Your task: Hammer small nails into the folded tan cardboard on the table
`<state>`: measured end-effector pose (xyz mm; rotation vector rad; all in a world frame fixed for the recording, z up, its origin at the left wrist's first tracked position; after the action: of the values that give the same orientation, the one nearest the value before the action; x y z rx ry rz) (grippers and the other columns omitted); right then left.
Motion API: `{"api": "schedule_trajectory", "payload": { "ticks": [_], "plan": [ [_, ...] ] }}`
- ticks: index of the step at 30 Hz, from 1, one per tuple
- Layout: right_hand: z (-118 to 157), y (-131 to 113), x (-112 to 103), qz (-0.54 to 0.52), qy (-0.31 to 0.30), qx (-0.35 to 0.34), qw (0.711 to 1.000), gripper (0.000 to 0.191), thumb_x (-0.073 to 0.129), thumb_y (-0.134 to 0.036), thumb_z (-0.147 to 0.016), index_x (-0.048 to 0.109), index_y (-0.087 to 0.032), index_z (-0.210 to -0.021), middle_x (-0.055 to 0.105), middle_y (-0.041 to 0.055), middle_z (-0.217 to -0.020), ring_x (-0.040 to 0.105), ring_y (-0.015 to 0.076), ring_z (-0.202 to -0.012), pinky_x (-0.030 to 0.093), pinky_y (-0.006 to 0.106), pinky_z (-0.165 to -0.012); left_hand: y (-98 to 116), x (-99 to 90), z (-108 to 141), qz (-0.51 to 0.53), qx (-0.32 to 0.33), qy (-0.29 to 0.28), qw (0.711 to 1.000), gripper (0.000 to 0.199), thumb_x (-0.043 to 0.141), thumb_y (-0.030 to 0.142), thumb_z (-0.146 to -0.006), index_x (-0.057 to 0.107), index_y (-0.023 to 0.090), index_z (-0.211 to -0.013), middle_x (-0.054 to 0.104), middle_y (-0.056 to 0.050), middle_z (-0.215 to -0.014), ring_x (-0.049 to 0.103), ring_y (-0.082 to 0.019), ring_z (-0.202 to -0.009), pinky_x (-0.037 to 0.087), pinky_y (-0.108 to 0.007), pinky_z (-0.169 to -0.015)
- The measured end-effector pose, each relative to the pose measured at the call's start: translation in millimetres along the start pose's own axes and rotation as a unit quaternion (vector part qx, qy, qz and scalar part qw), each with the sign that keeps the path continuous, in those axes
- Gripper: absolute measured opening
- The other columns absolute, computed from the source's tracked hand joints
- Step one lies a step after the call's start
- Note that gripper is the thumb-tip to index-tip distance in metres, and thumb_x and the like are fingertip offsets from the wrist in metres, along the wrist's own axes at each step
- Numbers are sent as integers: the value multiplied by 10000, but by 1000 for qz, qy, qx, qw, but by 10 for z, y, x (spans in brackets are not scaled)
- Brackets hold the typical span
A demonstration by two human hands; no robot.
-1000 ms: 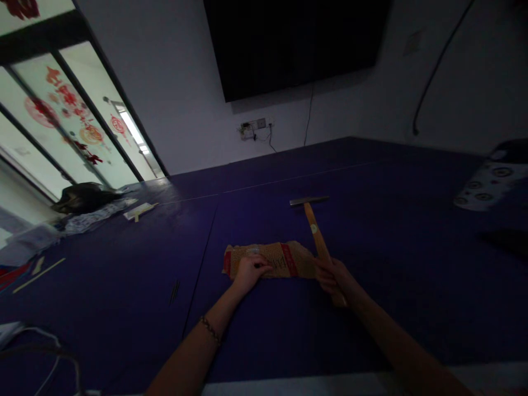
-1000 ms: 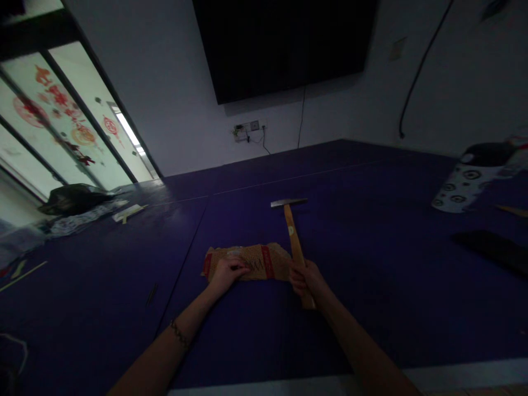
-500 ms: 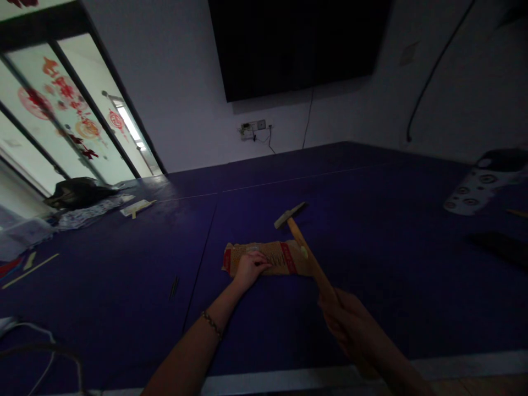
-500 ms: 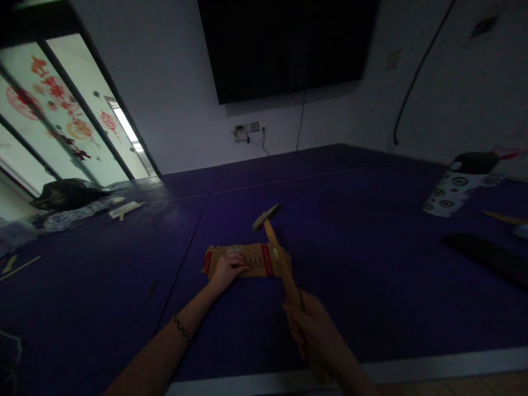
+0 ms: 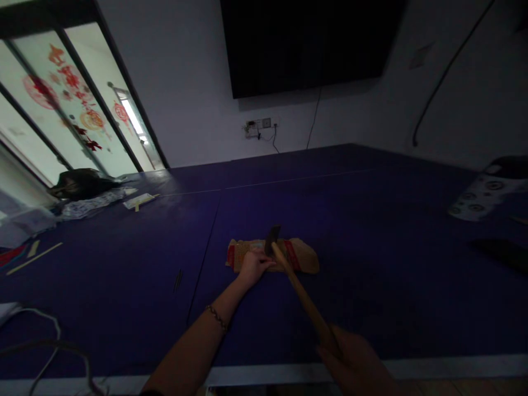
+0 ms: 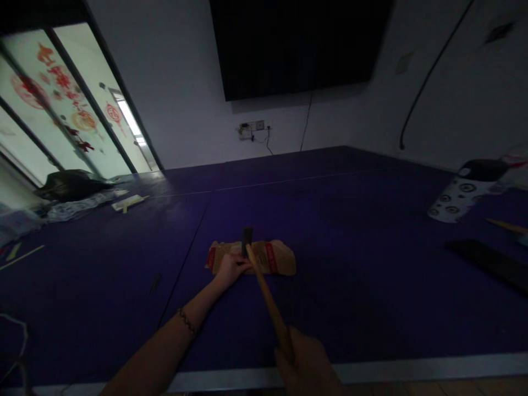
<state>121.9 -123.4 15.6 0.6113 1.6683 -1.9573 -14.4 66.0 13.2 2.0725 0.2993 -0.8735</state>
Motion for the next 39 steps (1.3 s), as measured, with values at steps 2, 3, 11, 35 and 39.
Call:
{"api": "schedule_trajectory", "payload": {
  "ticks": [2,3,11,35,39],
  "plan": [
    [20,29,8,-1,8,-4,1000,158,458,-313,-702,543,-191,-647,589,57,-579,538,177,-530,362,261,-498,1,3,-4,5,2,3,1000,89,652,248,-662,683,179,-615,655,-25,-686,585,-146,-689,468,-256,-684],
    [23,34,11,-3,12,-6,1000,165,463,-327,-705,546,-193,-656,587,54,-576,536,176,-527,362,259,-494,4,5,-6,11,6,5,1000,85,655,243,-659,680,180,-607,657,-23,-694,585,-142,-686,467,-254,-686],
    [97,-149,-25,3,76,10,997,150,430,-303,-677,505,-194,-607,568,52,-536,533,177,-496,348,264,-479,17,10,-3,10,11,3,1000,59,669,209,-642,682,161,-611,654,-34,-699,593,-150,-695,465,-254,-678],
    [-1070,-124,-547,-467,39,-100,878,399,694,-466,-567,422,-180,-628,342,-107,-360,262,26,-248,265,144,-240,16,16,14,-42,31,20,998,89,669,212,-646,682,152,-710,654,-44,-770,588,-142,-728,473,-257,-699],
    [-1438,139,-508,-522,-2,-95,848,468,699,-538,-502,397,-190,-580,247,-132,-338,180,13,-243,225,135,-214,79,-19,50,-102,32,26,994,167,678,268,-636,675,148,-752,657,-63,-821,572,-175,-791,456,-304,-741]
  ]
}}
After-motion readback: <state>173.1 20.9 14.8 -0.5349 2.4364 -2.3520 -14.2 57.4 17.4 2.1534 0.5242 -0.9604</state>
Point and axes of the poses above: each hand's wrist, its own z-axis away from the middle knuckle, its own x-axis out of the palm, y = z × x, the point moved 6 cm from there along -z, towards the middle knuckle
